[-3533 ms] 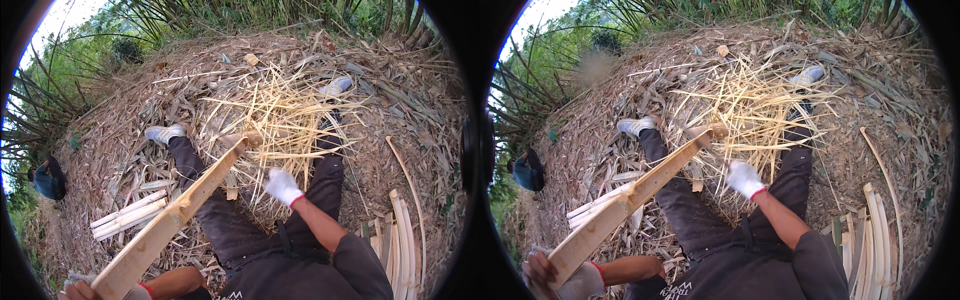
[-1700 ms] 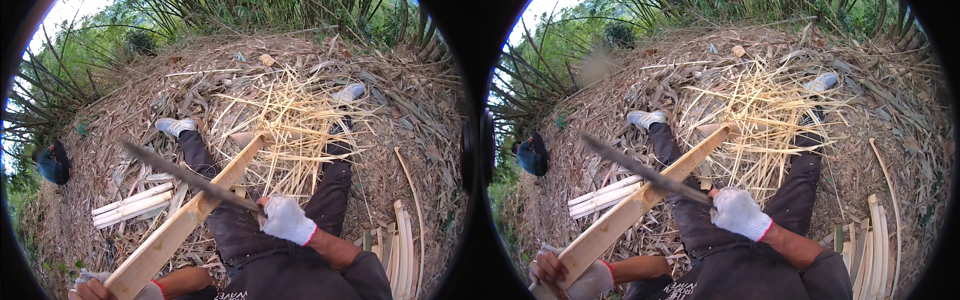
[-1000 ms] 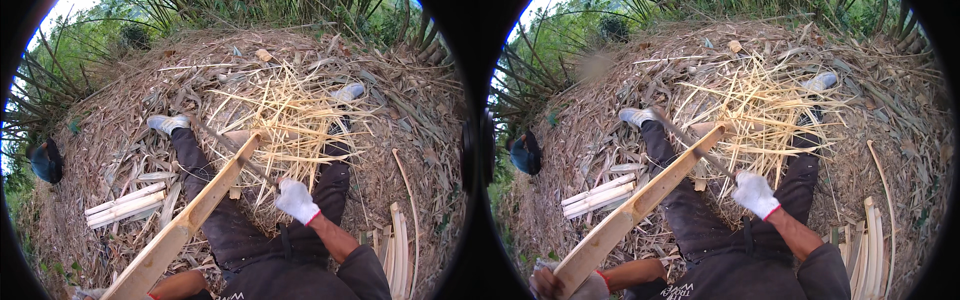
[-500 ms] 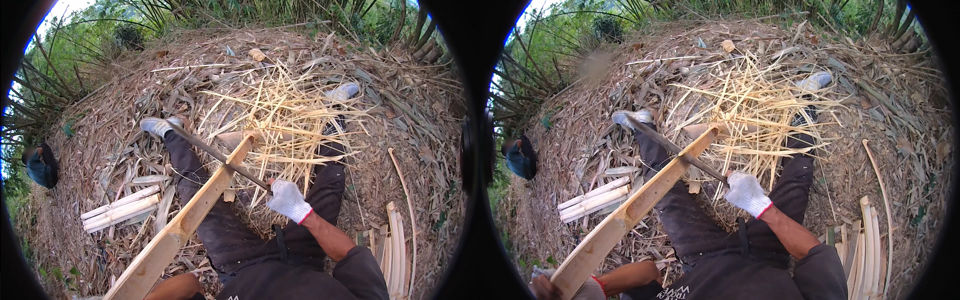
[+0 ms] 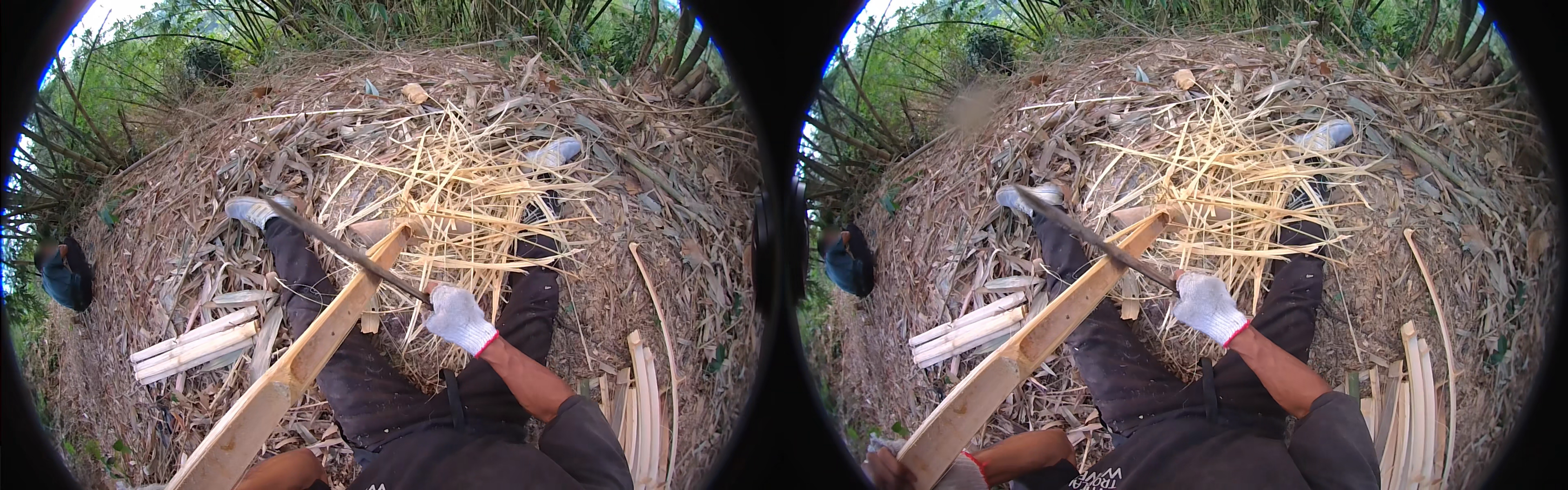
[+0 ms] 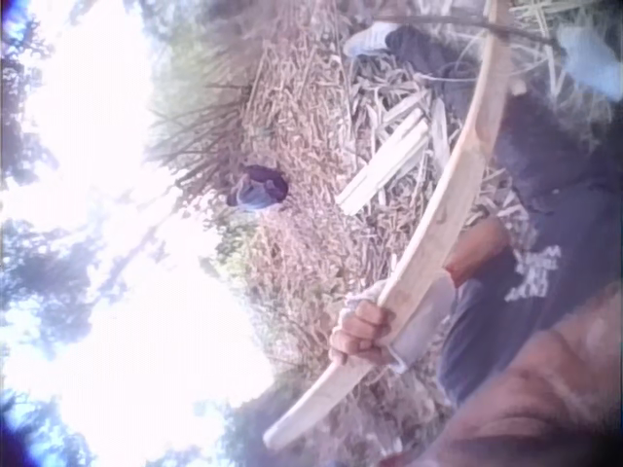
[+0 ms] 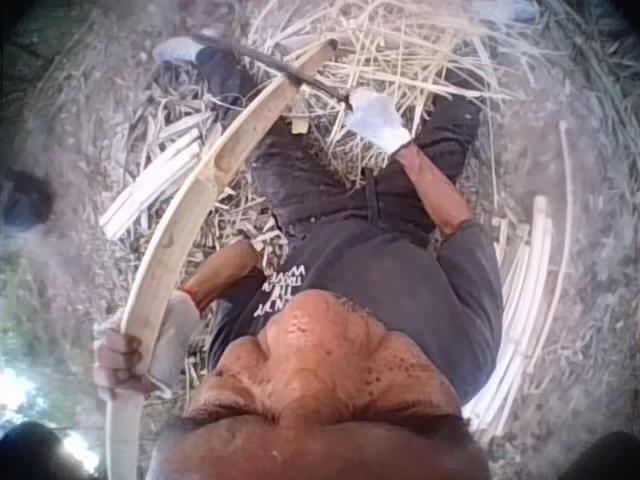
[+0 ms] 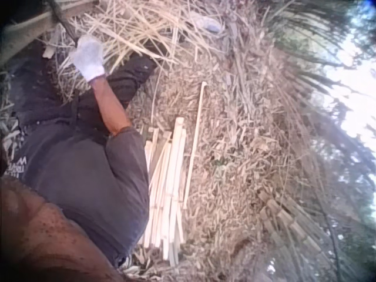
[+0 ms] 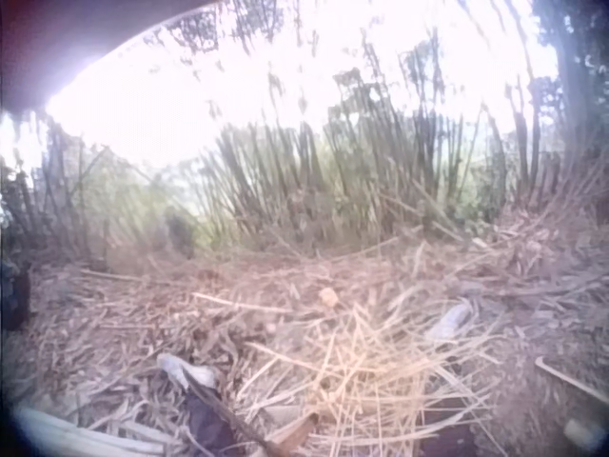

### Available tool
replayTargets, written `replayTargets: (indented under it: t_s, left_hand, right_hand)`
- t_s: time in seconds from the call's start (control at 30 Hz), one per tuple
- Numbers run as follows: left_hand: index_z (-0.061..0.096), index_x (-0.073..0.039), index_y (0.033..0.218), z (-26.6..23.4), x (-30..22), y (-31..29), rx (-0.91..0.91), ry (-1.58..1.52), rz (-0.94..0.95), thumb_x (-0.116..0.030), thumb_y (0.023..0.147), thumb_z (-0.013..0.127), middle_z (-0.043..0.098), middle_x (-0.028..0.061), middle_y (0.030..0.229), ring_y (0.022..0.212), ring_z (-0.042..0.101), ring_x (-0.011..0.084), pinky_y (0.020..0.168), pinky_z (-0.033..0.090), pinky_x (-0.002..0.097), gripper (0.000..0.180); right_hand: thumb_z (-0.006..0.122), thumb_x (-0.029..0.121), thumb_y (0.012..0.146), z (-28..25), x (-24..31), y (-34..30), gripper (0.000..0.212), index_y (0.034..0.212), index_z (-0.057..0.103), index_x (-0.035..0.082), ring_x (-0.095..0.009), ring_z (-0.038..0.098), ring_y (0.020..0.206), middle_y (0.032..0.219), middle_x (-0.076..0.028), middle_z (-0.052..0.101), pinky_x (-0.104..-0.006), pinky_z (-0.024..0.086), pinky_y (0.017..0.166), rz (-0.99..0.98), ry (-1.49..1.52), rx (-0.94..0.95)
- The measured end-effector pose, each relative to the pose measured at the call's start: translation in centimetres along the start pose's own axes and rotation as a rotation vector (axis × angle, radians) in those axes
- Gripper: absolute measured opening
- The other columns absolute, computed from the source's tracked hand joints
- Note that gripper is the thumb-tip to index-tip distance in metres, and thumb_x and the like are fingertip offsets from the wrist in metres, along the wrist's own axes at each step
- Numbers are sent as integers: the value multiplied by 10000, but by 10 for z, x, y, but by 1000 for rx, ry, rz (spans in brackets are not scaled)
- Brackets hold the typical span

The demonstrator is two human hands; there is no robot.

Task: The person sits on the ground in a bamboo grove and uses a machete to split bamboo poles into thin strips. They hold the pole between their legs and repeatedly strike it with the blade to separate the material, accumulating a pile of finished strips.

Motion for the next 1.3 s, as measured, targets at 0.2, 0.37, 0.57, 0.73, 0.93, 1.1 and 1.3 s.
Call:
replayTargets:
  t_s: [0.2, 0.37, 0.57, 0.73, 0.93, 1.1, 1.3]
  left_hand:
    - [463, 6, 1015, -4, -7, 2, -7, -1, 9, -112, 913, 576, 349, 28, 764, 596, 313, 109, 526, 319, 224, 193]
    - [451, 13, 1006, -22, -16, 10, -39, 33, 9, -114, 909, 582, 348, 33, 770, 597, 311, 110, 532, 323, 220, 207]
    - [450, 56, 1060, -8, -18, 10, -226, 319, 100, -166, 917, 599, 350, 41, 787, 618, 341, 115, 559, 332, 236, 303]
    - [463, 55, 1166, 13, -15, 5, -342, 352, 98, -151, 941, 585, 379, 38, 798, 636, 378, 112, 587, 360, 255, 328]
    - [442, 21, 1229, 19, -18, 2, -376, 536, 42, -79, 921, 596, 400, 30, 804, 679, 404, 107, 649, 393, 241, 359]
    - [443, 22, 1201, 6, -19, -4, -128, 836, 205, -95, 917, 570, 385, 29, 795, 683, 393, 104, 650, 388, 236, 332]
    - [441, 13, 1134, 13, -20, 3, -303, 551, 26, -94, 907, 564, 374, 27, 774, 673, 386, 102, 652, 388, 243, 280]
  right_hand:
    - [589, 243, 811, 23, -95, 36, 329, 1010, 684, -2, -406, 680, 962, 994, -262, 693, -479, 545, 853, 475, -64, 190]
    - [570, 247, 810, 49, -104, 32, 329, 989, 688, -2, -452, 656, 964, 995, -283, 682, -492, 532, 857, 408, 61, 121]
    - [598, 238, 811, 21, -1, -15, 265, 911, 654, -1, -430, 668, 875, 891, -248, 687, -503, 537, 784, 310, 107, 63]
    - [656, 198, 795, -44, 103, -72, 208, 878, 629, 10, -355, 668, 753, 769, -172, 659, -440, 554, 705, -137, 244, -97]
    - [709, 194, 737, -49, 134, -95, 272, 940, 636, 29, -347, 651, 722, 730, -157, 642, -440, 536, 670, -244, 236, -117]
    - [709, 209, 734, -26, 91, -89, 325, 992, 667, 17, -358, 666, 748, 766, -171, 661, -433, 545, 682, -117, 190, -139]
    - [679, 222, 760, -47, 110, -90, 280, 927, 657, -1, -320, 677, 743, 736, -152, 659, -422, 558, 696, -264, 141, -143]
Point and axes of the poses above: each hand's wrist, its own y-axis towards the middle knuckle, its own z-axis out of the palm, x = y × z, the point moved 1 cm from there along y, towards the middle knuckle
